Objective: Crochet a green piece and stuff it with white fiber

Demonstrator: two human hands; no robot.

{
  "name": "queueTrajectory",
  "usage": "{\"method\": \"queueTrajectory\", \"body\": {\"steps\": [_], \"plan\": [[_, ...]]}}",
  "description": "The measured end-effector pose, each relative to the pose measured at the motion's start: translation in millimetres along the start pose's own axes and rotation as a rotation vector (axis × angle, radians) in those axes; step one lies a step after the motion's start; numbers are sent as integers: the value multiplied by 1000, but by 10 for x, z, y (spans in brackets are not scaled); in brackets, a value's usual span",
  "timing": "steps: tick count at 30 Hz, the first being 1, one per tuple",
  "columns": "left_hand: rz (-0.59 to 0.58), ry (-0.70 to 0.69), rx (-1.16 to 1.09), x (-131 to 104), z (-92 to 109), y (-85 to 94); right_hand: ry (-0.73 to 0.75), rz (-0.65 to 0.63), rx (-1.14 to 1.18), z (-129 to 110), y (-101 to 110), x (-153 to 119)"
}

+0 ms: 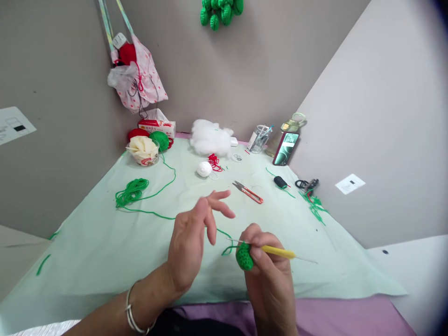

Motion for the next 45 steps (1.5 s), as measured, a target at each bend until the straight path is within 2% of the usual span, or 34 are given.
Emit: {"method": "queueTrajectory", "body": {"steps": [2,5,7,9,11,13,14,17,18,20,24,28,31,34,37,41,45], "plan": [[9,-40,223,-117,22,111,30,35,-2,-10,41,30],[124,67,157,-279,-25,266,39,83,-15,5,75,57],[80,204,-8,-300,-82,195,45,88,-15,15,43,50],[-12,338,-196,-262,-121,37,62,56,-16,5,-34,27],[-47,399,-351,-188,-124,-71,82,8,-32,-23,-117,-1],[-20,335,-373,-102,-93,-57,101,-13,-54,-63,-155,-17],[-6,260,-303,-69,-66,-14,111,-10,-63,-84,-152,-16],[-80,36,197,-67,-10,69,136,16,-67,-115,-97,10],[-128,24,345,-93,-48,71,145,19,-70,-109,-76,21],[-197,73,440,-154,-163,84,172,10,-95,-76,-45,32],[-276,263,244,-258,-355,63,194,-27,-202,50,-12,14],[-200,379,102,-295,-433,120,193,-75,-243,113,0,-1],[-192,395,135,-283,-440,169,190,-132,-269,107,-16,6],[-235,410,161,-264,-425,182,177,-178,-274,101,-18,24],[-241,437,97,-261,-400,183,160,-148,-230,101,32,56],[-187,438,38,-275,-381,206,34,-87,-80,162,65,106],[-167,427,78,-288,-397,227,-49,-111,36,186,12,119]]}}
Point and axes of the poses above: each hand's wrist, its own x-axis towards the middle knuckle, its own y-axis out of the back of the hand, z = x × y, the point moved 7 cm from there along x, towards the middle knuckle, and after that the axes turned 4 degrees about -z, right-handed, at the moved point
